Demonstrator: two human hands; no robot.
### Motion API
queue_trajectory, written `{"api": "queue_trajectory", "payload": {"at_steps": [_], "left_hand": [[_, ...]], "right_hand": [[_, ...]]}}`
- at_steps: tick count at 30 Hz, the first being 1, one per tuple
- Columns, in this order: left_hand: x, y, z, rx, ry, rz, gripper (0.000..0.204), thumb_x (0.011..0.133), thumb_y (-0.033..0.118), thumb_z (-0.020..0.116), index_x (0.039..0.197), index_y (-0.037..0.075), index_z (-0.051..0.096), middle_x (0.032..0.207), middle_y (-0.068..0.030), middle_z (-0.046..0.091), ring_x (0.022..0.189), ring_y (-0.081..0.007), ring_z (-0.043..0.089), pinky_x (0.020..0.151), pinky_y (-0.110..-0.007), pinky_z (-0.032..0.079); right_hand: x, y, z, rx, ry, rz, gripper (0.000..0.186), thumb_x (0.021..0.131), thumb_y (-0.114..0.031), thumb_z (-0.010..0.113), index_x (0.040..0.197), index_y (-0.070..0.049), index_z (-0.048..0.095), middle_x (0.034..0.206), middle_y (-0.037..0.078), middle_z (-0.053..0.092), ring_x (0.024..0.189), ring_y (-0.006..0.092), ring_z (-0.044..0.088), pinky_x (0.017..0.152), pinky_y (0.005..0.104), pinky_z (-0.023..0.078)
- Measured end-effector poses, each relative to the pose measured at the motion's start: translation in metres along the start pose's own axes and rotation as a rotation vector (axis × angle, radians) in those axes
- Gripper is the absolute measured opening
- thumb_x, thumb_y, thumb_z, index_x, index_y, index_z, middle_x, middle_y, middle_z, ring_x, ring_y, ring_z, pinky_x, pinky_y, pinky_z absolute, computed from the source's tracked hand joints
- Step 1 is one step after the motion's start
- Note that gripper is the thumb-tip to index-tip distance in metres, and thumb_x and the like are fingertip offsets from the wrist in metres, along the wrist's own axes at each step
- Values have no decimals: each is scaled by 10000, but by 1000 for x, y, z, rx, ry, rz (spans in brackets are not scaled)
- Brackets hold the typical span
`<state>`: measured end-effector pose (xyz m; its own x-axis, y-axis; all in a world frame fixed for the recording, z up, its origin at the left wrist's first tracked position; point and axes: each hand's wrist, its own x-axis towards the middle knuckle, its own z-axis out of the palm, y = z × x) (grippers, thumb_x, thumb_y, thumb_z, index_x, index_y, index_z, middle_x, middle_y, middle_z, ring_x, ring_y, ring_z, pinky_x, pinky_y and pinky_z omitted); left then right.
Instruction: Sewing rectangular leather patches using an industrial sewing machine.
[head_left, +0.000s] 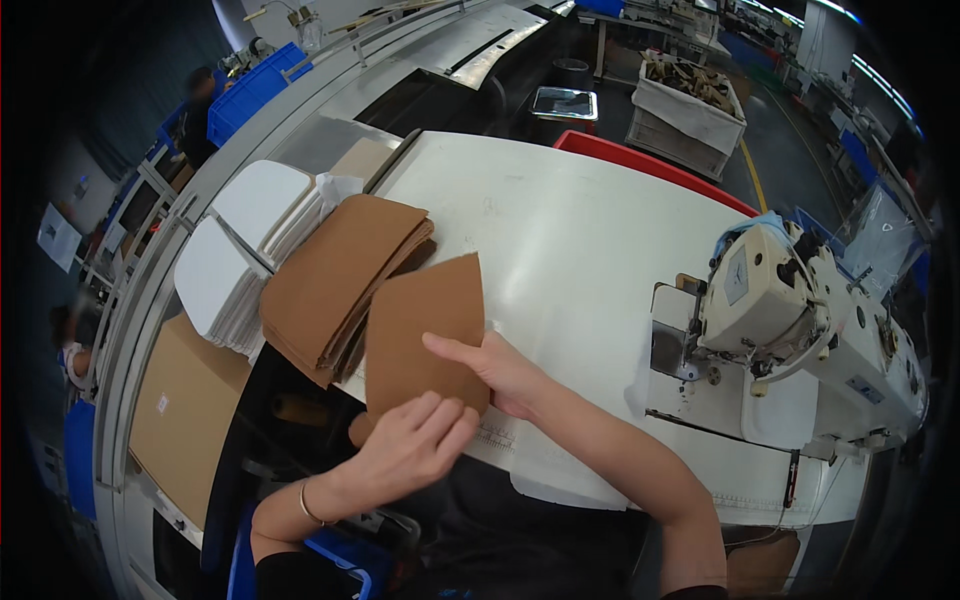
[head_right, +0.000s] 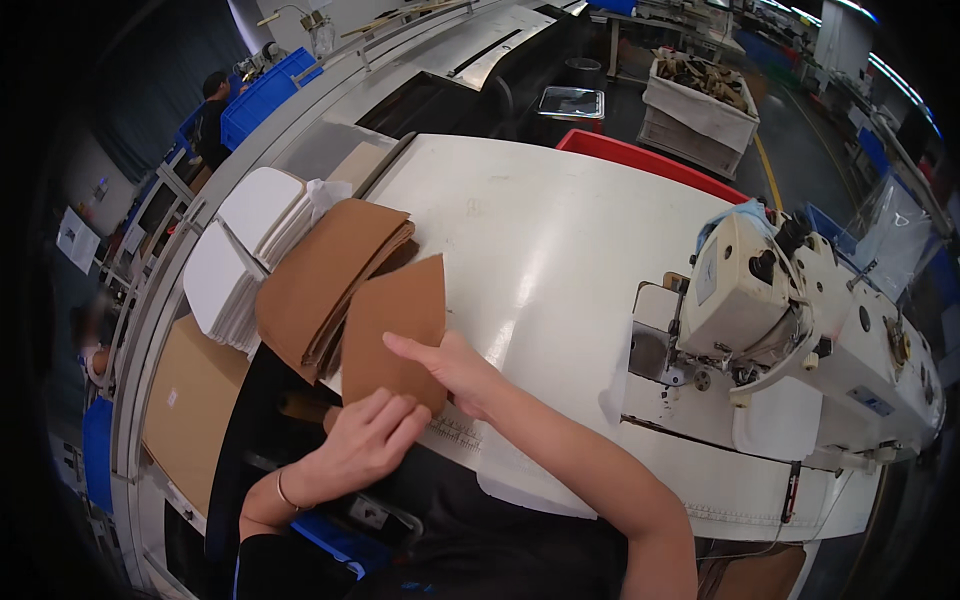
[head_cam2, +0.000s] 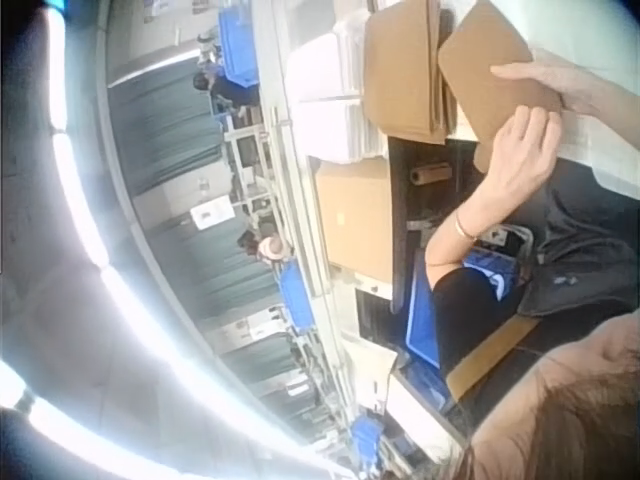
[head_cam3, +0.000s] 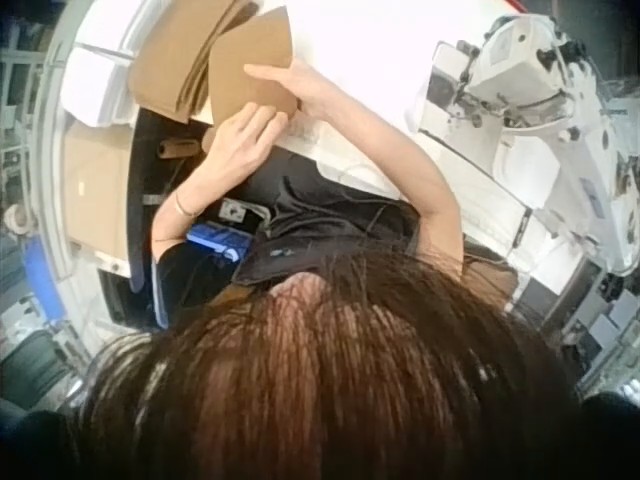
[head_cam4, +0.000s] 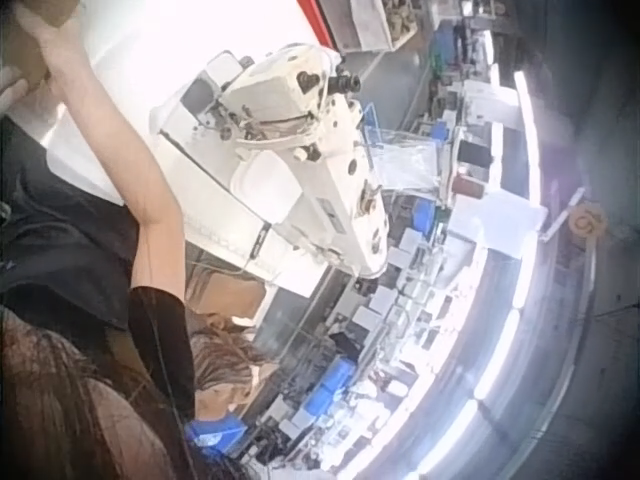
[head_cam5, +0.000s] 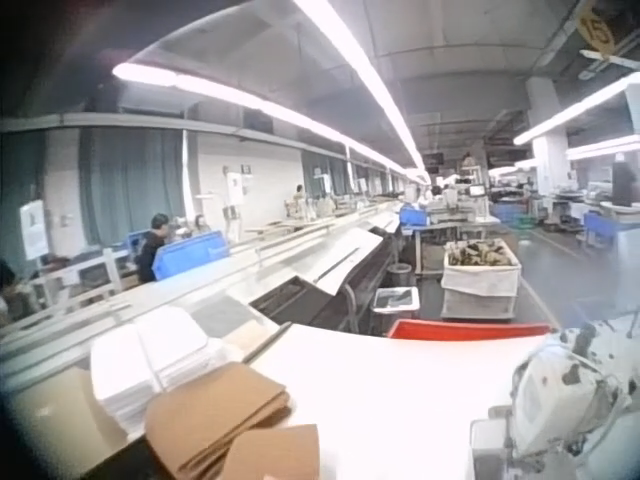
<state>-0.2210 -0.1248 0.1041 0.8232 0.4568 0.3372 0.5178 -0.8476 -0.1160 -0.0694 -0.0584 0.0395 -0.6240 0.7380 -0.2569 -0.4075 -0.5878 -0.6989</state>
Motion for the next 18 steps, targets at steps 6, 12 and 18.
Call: {"api": "queue_trajectory", "payload": {"at_steps": [6, 12, 18], "left_hand": [[-21, 6, -11, -501, 204, -266, 653, 692, 230, 819, 1225, 7, 516, 1207, -122, 548, 1037, -302, 548, 879, -363, 462], [-10, 9, 27, -1490, -218, -564, 537, 757, 142, 789, 1215, -4, 549, 1115, -114, 619, 1030, -164, 563, 892, -296, 446], [-17, 34, 20, -1572, -261, -661, 112, 806, -3, 709, 917, -7, 692, 810, -21, 652, 768, -75, 576, 670, -213, 446]], "right_hand": [[-70, 39, 16, -609, 236, -152, 402, 911, -231, 607, 1156, 75, 517, 1010, 169, 629, 900, 212, 610, 766, 324, 487], [-157, 40, 31, -679, 32, 136, 328, 950, -218, 545, 1156, 36, 529, 951, 115, 628, 812, 175, 576, 739, 316, 473], [-201, 75, 14, -614, -38, 74, 288, 981, -147, 463, 1208, 28, 492, 830, 126, 598, 685, 151, 490, 670, 302, 440]]}}
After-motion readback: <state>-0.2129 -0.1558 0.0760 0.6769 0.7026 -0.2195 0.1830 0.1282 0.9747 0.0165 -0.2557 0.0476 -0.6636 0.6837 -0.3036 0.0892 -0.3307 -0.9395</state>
